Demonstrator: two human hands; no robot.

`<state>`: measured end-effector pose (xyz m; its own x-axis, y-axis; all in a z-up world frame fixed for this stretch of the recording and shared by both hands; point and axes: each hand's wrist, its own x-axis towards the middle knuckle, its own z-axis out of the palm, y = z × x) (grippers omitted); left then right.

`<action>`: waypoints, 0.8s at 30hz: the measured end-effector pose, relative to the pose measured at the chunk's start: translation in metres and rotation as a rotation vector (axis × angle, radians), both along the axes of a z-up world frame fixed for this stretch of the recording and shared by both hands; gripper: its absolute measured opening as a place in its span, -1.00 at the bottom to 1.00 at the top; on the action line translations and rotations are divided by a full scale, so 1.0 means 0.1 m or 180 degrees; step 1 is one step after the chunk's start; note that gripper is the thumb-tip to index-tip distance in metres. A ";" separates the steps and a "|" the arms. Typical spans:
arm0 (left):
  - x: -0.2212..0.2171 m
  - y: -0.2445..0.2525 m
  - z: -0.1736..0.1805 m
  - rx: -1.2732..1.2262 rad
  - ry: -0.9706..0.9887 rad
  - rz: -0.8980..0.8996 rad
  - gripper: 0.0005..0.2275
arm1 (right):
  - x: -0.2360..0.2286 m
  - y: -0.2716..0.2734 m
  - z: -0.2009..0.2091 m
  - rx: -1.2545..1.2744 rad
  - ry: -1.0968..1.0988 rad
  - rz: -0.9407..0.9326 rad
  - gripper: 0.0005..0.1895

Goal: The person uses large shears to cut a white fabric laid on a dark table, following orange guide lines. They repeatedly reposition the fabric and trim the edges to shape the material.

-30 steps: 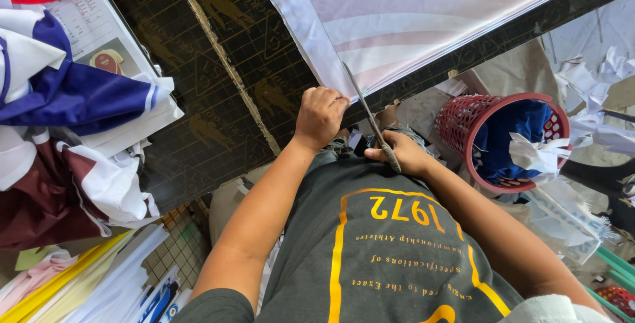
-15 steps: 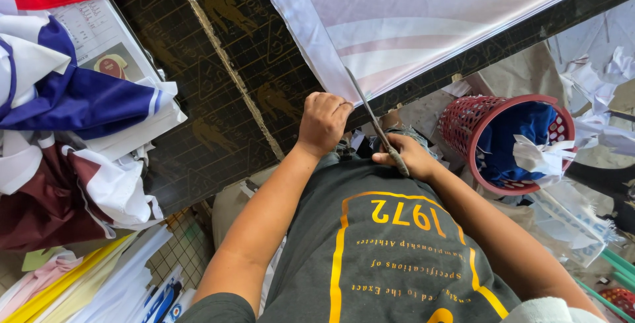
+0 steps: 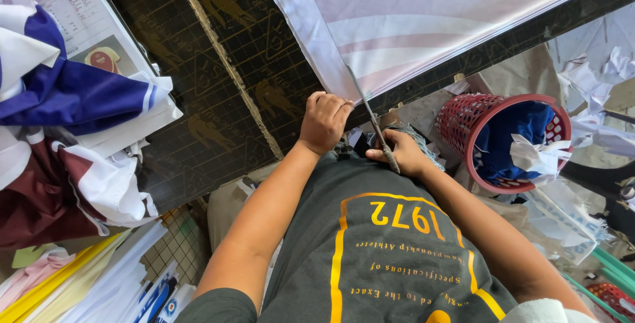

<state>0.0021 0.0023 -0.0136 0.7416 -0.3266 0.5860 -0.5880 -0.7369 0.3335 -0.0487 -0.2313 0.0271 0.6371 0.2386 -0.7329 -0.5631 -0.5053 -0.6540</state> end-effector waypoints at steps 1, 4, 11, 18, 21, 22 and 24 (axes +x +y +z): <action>0.00 0.01 -0.01 -0.0001 0.0007 0.0007 -0.90 | -0.04 0.00 -0.05 -0.0001 0.0007 0.0007 -0.57; -0.01 0.02 -0.02 -0.0027 0.0010 -0.0031 -0.86 | -0.10 -0.02 -0.12 -0.0237 -0.0255 0.0013 -0.64; -0.01 0.05 0.08 -0.0087 -0.0172 -0.0056 -0.87 | 0.08 0.01 0.18 -0.0224 -0.0031 0.0026 -0.66; 0.02 0.06 0.20 -0.0138 -0.0224 0.0009 -0.88 | 0.23 0.18 -0.03 0.0255 0.0032 -0.0323 -0.63; 0.02 0.06 0.13 -0.0116 -0.0121 -0.0043 -0.86 | 0.32 0.25 0.19 0.0146 -0.0154 -0.0266 -0.68; 0.02 0.06 0.13 -0.0116 -0.0117 -0.0032 -0.86 | 0.33 0.27 0.23 0.0146 -0.0149 -0.0255 -0.68; 0.04 0.06 0.14 -0.0064 -0.0113 0.0010 -0.87 | 0.38 0.30 0.33 0.0037 -0.0207 -0.0222 -0.67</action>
